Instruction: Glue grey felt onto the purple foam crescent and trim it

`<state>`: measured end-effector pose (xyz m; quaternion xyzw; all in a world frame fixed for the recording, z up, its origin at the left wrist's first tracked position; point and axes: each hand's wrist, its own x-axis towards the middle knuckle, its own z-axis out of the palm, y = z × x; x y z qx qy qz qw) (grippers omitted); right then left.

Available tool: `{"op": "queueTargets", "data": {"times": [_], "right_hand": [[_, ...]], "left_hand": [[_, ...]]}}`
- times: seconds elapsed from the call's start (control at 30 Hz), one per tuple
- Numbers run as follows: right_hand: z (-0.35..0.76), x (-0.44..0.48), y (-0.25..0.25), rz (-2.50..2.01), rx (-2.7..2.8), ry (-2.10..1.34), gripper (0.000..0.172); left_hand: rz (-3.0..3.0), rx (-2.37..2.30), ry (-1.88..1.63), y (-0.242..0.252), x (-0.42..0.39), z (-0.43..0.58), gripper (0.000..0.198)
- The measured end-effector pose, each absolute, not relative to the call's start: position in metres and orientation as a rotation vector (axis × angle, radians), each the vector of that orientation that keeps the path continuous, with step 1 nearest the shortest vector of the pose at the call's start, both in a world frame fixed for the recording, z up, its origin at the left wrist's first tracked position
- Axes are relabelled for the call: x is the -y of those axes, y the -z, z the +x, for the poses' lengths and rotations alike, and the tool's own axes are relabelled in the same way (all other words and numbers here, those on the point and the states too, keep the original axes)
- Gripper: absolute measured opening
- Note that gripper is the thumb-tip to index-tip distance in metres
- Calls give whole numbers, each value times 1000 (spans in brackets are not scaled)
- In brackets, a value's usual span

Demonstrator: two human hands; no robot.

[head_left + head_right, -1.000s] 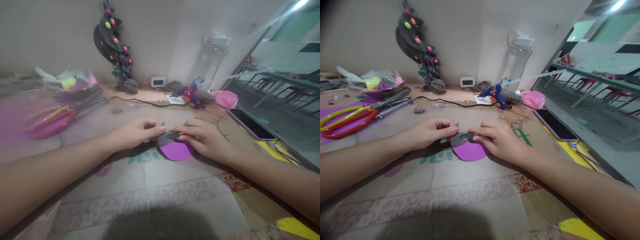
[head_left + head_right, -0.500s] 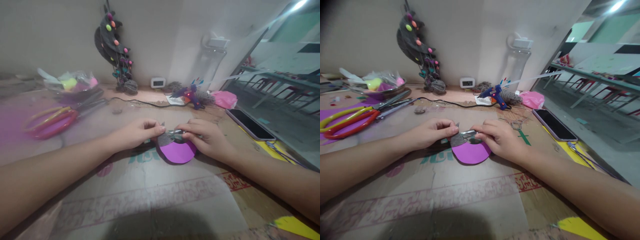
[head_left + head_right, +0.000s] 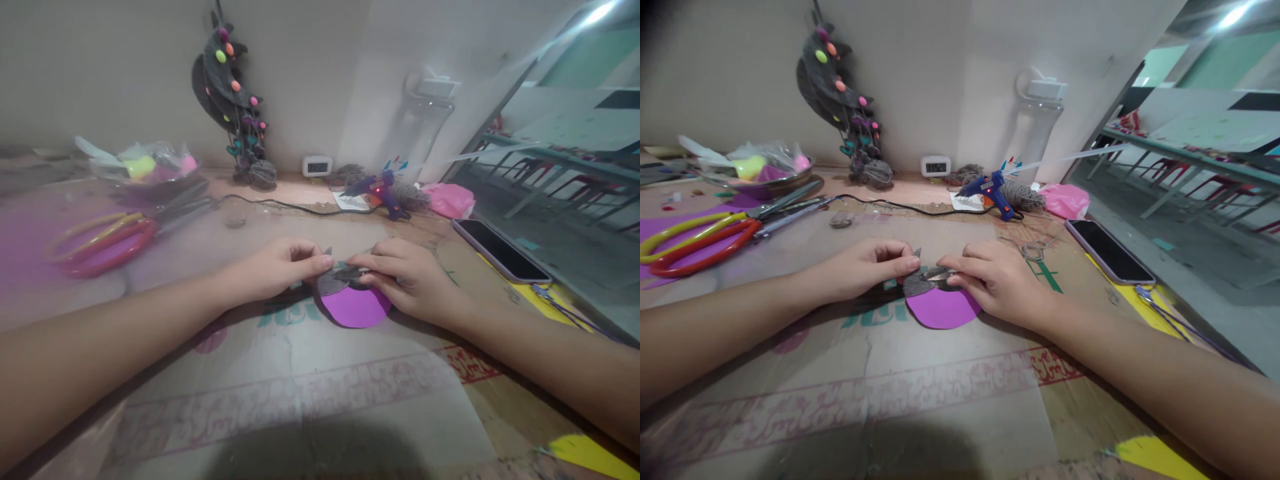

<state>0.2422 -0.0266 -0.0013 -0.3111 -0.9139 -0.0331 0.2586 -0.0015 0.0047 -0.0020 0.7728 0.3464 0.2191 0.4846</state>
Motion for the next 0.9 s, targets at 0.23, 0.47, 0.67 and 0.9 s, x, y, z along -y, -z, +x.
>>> {"op": "queueTargets", "data": {"times": [0.23,0.47,0.67,0.9], "right_hand": [[241,26,2,-839,2479,78,28],[244,29,-3,-910,2421,56,30],[245,28,-1,-852,2504,102,30],[243,26,2,-837,2507,124,28]], "left_hand": [[1875,-839,-533,3,-5,-2,41],[1886,-837,-526,1,-4,-2,40],[1887,-850,-536,2,-4,-2,40],[1898,-832,-526,3,-4,-2,39]]}}
